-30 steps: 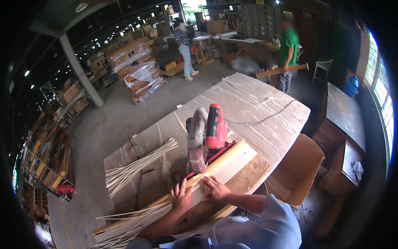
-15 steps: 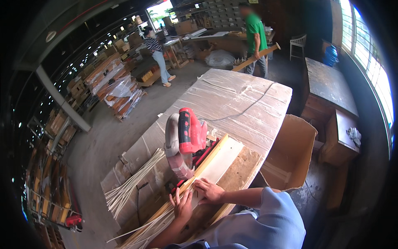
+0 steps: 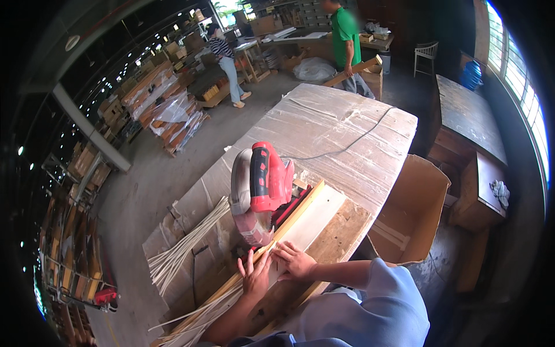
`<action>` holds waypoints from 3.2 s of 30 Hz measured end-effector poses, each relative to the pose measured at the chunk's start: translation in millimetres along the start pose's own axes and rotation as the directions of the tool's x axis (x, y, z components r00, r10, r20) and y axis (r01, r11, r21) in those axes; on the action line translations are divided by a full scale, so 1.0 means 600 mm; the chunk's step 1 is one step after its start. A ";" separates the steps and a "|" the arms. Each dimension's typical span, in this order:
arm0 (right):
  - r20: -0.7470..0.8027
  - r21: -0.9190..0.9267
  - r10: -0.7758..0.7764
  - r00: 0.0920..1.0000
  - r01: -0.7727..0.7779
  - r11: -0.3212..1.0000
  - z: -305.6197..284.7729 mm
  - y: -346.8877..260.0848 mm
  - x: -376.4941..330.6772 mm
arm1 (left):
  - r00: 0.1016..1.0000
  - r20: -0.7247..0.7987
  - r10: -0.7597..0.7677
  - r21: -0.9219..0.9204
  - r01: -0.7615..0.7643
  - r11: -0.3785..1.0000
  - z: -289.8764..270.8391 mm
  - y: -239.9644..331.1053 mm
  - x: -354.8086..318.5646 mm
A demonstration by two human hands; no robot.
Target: The person uses a circular saw to cut multiple thin wooden sticks to a uniform length. They align the sticks against a guide, operate the saw, and then move the cut pieces aside. The person briefly pauses to put on a face mask before resuming the cutting process.
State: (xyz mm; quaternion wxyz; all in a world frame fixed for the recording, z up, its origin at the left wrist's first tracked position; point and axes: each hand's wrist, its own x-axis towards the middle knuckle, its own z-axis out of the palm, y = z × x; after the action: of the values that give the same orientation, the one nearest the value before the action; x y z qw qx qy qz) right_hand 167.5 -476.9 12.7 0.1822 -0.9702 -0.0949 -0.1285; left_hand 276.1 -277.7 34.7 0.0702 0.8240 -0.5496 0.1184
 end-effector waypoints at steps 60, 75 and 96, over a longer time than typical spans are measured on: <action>-0.060 -0.203 0.050 0.997 -0.062 0.977 0.033 -0.008 0.022 | 0.973 -0.153 -0.174 -0.104 0.159 0.982 -0.001 0.004 -0.079; -0.158 -0.135 -0.055 0.986 0.034 0.990 0.038 0.004 0.028 | 0.930 -0.333 -0.155 -0.159 0.106 0.982 0.020 -0.014 -0.091; -0.074 -0.249 0.018 0.997 -0.036 0.968 0.045 0.009 0.046 | 0.945 -0.242 -0.219 -0.102 0.200 0.975 0.049 -0.020 -0.088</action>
State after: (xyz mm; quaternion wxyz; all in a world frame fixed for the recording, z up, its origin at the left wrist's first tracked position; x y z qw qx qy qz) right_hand 200.5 -467.9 -5.8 0.0634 -0.9814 -0.0582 -0.1713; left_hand 271.1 -233.5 -8.0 0.1826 0.8528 -0.4497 0.1927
